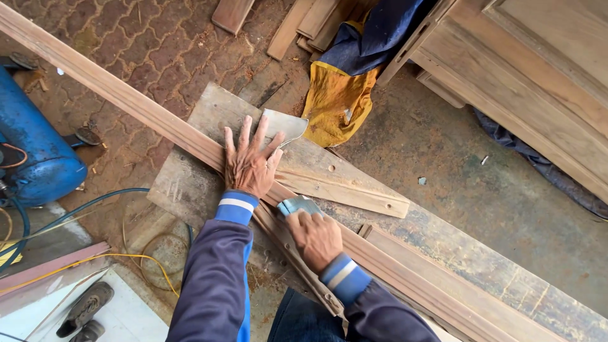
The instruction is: Sanding several thin wooden molding strips by hand using sandpaper.
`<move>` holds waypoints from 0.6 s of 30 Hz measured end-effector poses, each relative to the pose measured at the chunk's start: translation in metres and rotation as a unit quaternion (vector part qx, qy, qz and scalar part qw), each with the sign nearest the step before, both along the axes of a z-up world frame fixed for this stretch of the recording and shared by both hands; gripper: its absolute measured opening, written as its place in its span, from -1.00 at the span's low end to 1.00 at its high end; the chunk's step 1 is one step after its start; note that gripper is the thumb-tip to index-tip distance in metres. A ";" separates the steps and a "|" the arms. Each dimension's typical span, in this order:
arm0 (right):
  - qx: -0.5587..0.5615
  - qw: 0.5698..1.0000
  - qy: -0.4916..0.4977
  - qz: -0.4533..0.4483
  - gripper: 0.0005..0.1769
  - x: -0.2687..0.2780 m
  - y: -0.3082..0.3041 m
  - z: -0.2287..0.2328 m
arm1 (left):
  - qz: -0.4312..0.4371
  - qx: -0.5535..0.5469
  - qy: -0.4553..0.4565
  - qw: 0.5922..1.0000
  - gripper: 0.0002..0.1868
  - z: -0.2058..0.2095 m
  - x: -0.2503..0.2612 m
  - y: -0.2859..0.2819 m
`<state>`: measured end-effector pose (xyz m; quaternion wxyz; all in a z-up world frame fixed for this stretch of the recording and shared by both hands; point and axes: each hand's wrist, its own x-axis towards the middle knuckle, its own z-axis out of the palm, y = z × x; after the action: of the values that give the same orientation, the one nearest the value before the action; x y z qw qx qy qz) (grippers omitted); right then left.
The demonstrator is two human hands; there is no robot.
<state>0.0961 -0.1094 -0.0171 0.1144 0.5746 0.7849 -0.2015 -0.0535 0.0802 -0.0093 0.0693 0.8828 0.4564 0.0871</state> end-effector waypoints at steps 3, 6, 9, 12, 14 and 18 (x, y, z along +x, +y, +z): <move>0.010 1.000 0.000 -0.015 -0.48 0.005 -0.008 0.001 | -0.004 -0.004 -0.014 1.000 -0.57 0.000 -0.003 0.002; 0.143 0.984 0.074 -0.081 -0.48 0.057 -0.068 0.014 | 0.002 -0.014 -0.015 1.000 -0.56 0.005 -0.001 0.002; -0.017 0.989 0.022 -0.142 -0.70 0.070 -0.109 -0.012 | 0.013 -0.014 -0.027 0.999 -0.60 0.003 0.001 -0.002; -0.059 0.996 0.024 -0.068 -0.55 0.031 -0.041 0.013 | 0.005 -0.006 -0.028 1.000 -0.57 0.007 0.000 -0.001; -0.013 0.996 0.052 -0.065 -0.60 0.016 -0.012 0.025 | 0.004 -0.008 -0.025 1.000 -0.57 0.009 0.000 0.000; 0.143 0.978 0.135 -0.071 -0.57 0.062 -0.052 0.030 | 0.011 -0.021 -0.029 0.999 -0.58 0.004 -0.002 -0.002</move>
<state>0.1584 -0.1618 0.0127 -0.0903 0.6071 0.7708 -0.1705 -0.0552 0.0780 -0.0054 0.0998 0.8732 0.4657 0.1035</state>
